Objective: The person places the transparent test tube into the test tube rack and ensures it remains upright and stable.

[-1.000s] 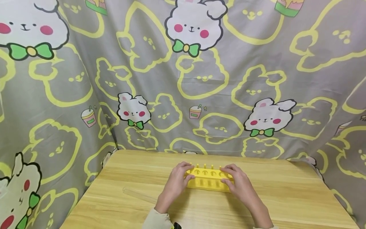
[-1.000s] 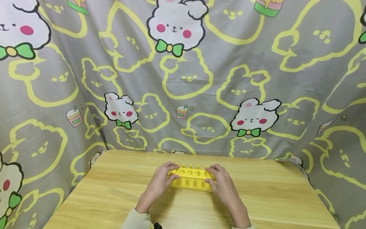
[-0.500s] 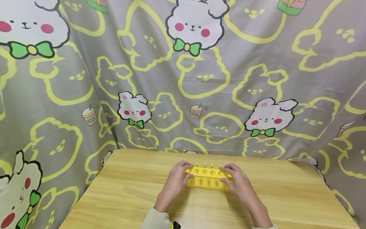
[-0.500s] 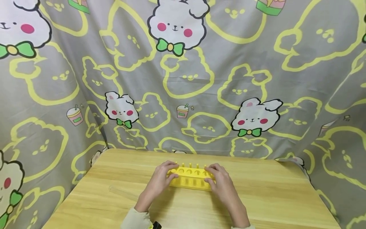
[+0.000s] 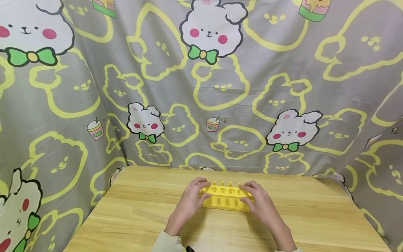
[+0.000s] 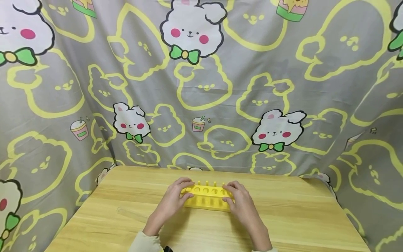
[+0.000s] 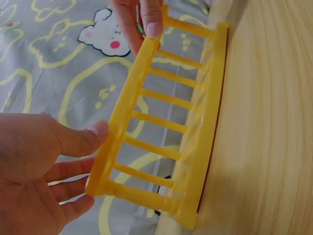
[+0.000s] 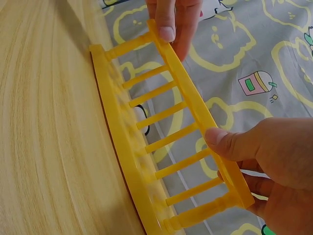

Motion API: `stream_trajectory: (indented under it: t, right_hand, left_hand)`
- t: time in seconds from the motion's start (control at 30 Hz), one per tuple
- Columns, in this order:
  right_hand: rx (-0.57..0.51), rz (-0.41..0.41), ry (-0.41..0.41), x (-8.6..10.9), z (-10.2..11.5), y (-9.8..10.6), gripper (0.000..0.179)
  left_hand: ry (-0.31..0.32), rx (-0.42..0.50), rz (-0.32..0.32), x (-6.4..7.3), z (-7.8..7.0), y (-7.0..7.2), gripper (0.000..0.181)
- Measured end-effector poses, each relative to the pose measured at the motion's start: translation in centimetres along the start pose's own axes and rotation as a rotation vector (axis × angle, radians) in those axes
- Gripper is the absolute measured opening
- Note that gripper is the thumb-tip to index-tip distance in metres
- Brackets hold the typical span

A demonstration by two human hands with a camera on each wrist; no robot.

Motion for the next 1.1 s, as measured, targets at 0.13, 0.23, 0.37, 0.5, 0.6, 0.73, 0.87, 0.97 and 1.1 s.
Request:
stream_trajectory:
  t: [0.13, 0.23, 0.37, 0.5, 0.6, 0.73, 0.87, 0.97, 1.1]
  right_hand:
    - [-0.001, -0.002, -0.005, 0.1, 0.0, 0.0, 0.040]
    - [-0.001, 0.001, -0.011, 0.2, -0.1, 0.1, 0.040]
    - [0.003, 0.003, -0.017, 0.3, -0.3, 0.2, 0.040]
    - [0.007, -0.007, -0.007, 0.2, -0.3, 0.4, 0.040]
    - [0.006, -0.012, 0.002, 0.2, -0.3, 0.4, 0.040]
    - [0.006, -0.008, 0.006, 0.1, -0.3, 0.3, 0.039]
    - [0.001, -0.006, 0.004, 0.1, -0.3, 0.1, 0.039]
    - [-0.002, -0.009, 0.004, 0.1, -0.3, 0.0, 0.039]
    - [-0.003, -0.016, 0.005, 0.1, -0.3, 0.1, 0.039]
  left_hand:
    - [-0.006, 0.011, -0.017, 0.4, 0.2, 0.7, 0.036]
    - [-0.016, 0.012, -0.036, 0.9, 0.4, 1.2, 0.036]
    - [-0.026, 0.042, -0.052, 1.4, 0.5, 2.1, 0.036]
    - [-0.048, 0.093, -0.035, 1.6, 0.5, 2.8, 0.035]
    - [-0.060, 0.105, -0.009, 2.0, 0.8, 3.4, 0.035]
    - [-0.062, 0.102, 0.018, 2.6, 1.3, 4.4, 0.032]
    - [-0.052, 0.088, 0.065, 3.2, 2.1, 5.4, 0.028]
    - [-0.039, 0.082, 0.108, 3.7, 2.7, 6.1, 0.026]
    - [-0.025, 0.089, 0.155, 4.2, 3.4, 6.9, 0.024]
Point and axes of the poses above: each hand's wrist, its own x-axis away from the middle knuckle, its own y-axis out of the back of the hand, z = x × y, the point moved 6 cm from there along -x, towards the middle knuckle, and after that the axes turned 2 degrees about x, right-handed, at the moved point
